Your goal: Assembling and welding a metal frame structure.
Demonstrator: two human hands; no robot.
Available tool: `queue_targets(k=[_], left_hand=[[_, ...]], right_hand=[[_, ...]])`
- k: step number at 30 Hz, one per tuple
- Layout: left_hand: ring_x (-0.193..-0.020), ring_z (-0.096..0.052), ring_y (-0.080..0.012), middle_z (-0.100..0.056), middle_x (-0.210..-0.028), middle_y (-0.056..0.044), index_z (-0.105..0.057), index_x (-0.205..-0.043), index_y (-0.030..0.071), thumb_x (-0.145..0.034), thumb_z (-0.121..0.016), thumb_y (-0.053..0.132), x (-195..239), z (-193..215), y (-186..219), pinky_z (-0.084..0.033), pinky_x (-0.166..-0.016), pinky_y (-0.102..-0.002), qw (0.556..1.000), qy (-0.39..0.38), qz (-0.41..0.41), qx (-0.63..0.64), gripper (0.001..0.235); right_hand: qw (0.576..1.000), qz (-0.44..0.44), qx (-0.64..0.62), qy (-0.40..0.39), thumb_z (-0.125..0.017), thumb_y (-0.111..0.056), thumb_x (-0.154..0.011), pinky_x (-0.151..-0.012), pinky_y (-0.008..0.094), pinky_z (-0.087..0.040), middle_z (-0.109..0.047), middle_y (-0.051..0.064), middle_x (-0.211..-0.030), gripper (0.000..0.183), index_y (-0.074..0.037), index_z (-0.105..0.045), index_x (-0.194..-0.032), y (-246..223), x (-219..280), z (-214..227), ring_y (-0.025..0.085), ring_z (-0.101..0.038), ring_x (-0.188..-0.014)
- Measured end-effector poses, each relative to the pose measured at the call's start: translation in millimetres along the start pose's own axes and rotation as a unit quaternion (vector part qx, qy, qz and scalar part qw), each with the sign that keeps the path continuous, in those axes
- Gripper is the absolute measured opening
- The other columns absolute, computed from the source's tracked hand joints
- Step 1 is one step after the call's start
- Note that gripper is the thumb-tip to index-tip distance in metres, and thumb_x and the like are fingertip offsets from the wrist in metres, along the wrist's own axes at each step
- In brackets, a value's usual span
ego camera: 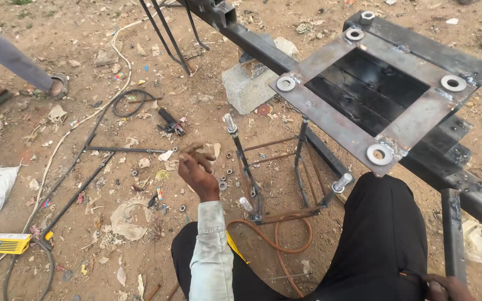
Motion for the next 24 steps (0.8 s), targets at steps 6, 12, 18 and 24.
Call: queue_targets(k=[6, 12, 18, 24], left_hand=[[-0.132, -0.043, -0.0476, -0.049, -0.142, -0.027, -0.028, -0.144, -0.005, -0.099, -0.014, 0.076, 5, -91, 131, -0.021, -0.111, -0.074, 0.941, -0.209, -0.22, -0.153, 0.093], [-0.126, -0.073, -0.0339, -0.081, -0.104, -0.024, -0.065, -0.138, 0.011, -0.105, -0.007, 0.082, 5, -41, 38, -0.035, -0.133, -0.051, 0.971, -0.108, -0.087, -0.194, 0.097], [-0.144, -0.042, -0.0412, -0.048, -0.155, -0.027, -0.028, -0.157, 0.004, -0.099, -0.018, 0.076, 19, -72, 96, -0.029, -0.116, -0.056, 0.96, -0.152, -0.123, -0.201, 0.093], [-0.143, -0.052, -0.0379, -0.059, -0.149, -0.025, -0.038, -0.154, 0.004, -0.103, -0.019, 0.071, 36, -74, 92, -0.033, -0.12, -0.056, 0.948, -0.203, -0.124, -0.211, 0.086]], right_hand=[[0.98, -0.093, 0.01, 0.177, -0.057, -0.024, -0.106, -0.078, 0.036, -0.063, -0.073, 0.013, -0.082, 0.025, -0.01, -0.076, -0.112, -283, 69, 85, 0.021, -0.08, -0.077], [0.978, -0.116, 0.002, 0.175, -0.065, -0.029, -0.103, -0.077, 0.035, -0.063, -0.074, 0.012, -0.078, 0.021, -0.013, -0.078, -0.11, -289, 75, 86, 0.021, -0.076, -0.077], [0.938, -0.09, -0.198, 0.269, -0.056, -0.017, -0.11, -0.06, 0.032, -0.048, -0.062, 0.01, -0.07, 0.027, 0.001, -0.067, -0.093, -439, 64, 110, 0.016, -0.06, -0.064], [0.898, 0.06, -0.418, 0.124, -0.052, -0.011, -0.101, -0.06, 0.027, -0.048, -0.068, 0.008, -0.104, 0.029, 0.0, -0.055, -0.128, -546, -11, 132, 0.011, -0.056, -0.075]])
Point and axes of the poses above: each hand's wrist, its own x-axis away from the middle knuckle, its own z-axis out of the back of the hand, y = z × x, the point moved 1 cm from there along -x, towards the middle knuckle
